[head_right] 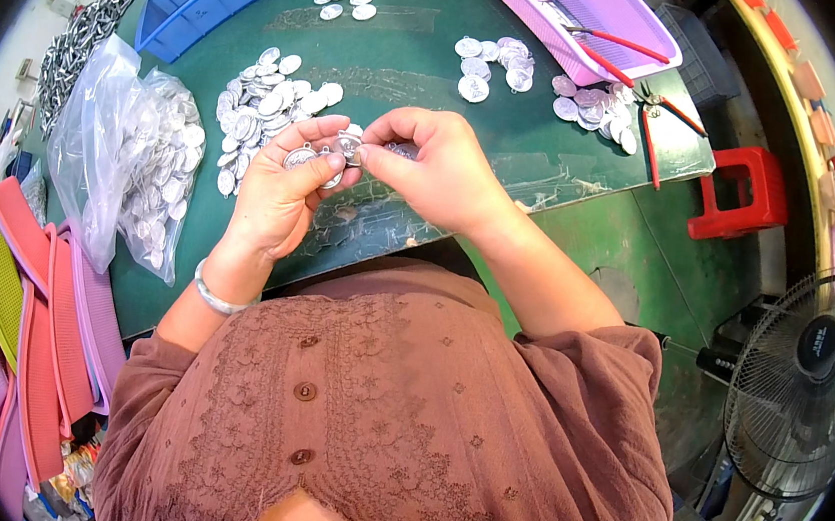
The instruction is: The person sits at a green workbench and assembles small, round, white plastic components by hand. They pick up individual pieces from a pile, fit them together, and place the finished items into a clear plastic bag. The workspace is cluttered with various colorful plastic trays and loose parts.
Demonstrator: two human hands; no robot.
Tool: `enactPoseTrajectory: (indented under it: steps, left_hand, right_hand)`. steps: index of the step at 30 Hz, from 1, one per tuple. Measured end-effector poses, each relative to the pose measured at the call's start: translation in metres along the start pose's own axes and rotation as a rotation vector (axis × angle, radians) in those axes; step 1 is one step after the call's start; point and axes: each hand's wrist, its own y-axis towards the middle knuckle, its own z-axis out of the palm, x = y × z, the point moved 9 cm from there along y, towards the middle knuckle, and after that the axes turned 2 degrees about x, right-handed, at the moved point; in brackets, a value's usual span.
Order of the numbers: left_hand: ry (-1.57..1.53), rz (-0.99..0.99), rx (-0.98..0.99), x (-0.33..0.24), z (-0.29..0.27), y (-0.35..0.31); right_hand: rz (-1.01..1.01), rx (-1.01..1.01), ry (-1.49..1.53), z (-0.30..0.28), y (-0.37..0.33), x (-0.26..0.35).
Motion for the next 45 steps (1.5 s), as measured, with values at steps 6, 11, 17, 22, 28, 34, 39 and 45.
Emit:
enactPoseTrajectory:
  steps: [6,11,17,22,28,34,39,45]
  left_hand:
    - [-0.034,-0.035,0.003,0.005,-0.003,0.000]
    - [-0.082,-0.091,0.027,0.009,-0.001,0.001]
    - [-0.254,-0.149,0.161,0.007,0.010,0.000]
    - [-0.352,-0.121,0.191,0.004,0.009,-0.001]
    - [-0.394,-0.160,0.218,0.006,0.012,-0.003]
    - [-0.269,-0.173,0.250,0.004,0.014,-0.005]
    - [-0.262,-0.162,0.224,0.004,0.011,-0.008]
    - [-0.286,-0.302,0.256,0.015,-0.003,-0.008]
  right_hand:
    - [0.195,0.024,0.321,0.000,0.002,-0.026]
    - [0.235,-0.005,0.317,-0.008,0.004,-0.034]
    - [0.094,-0.407,-0.500,-0.099,0.028,-0.031]
    - [-0.058,-0.413,-0.892,-0.095,0.028,-0.005]
    - [-0.015,0.046,-0.305,-0.015,0.022,-0.003]
    - [0.008,0.279,-0.249,0.027,0.023,0.010]
    - [-0.051,0.307,-0.376,0.032,0.023,0.012]
    - [-0.495,0.199,-0.669,0.019,0.014,0.047]
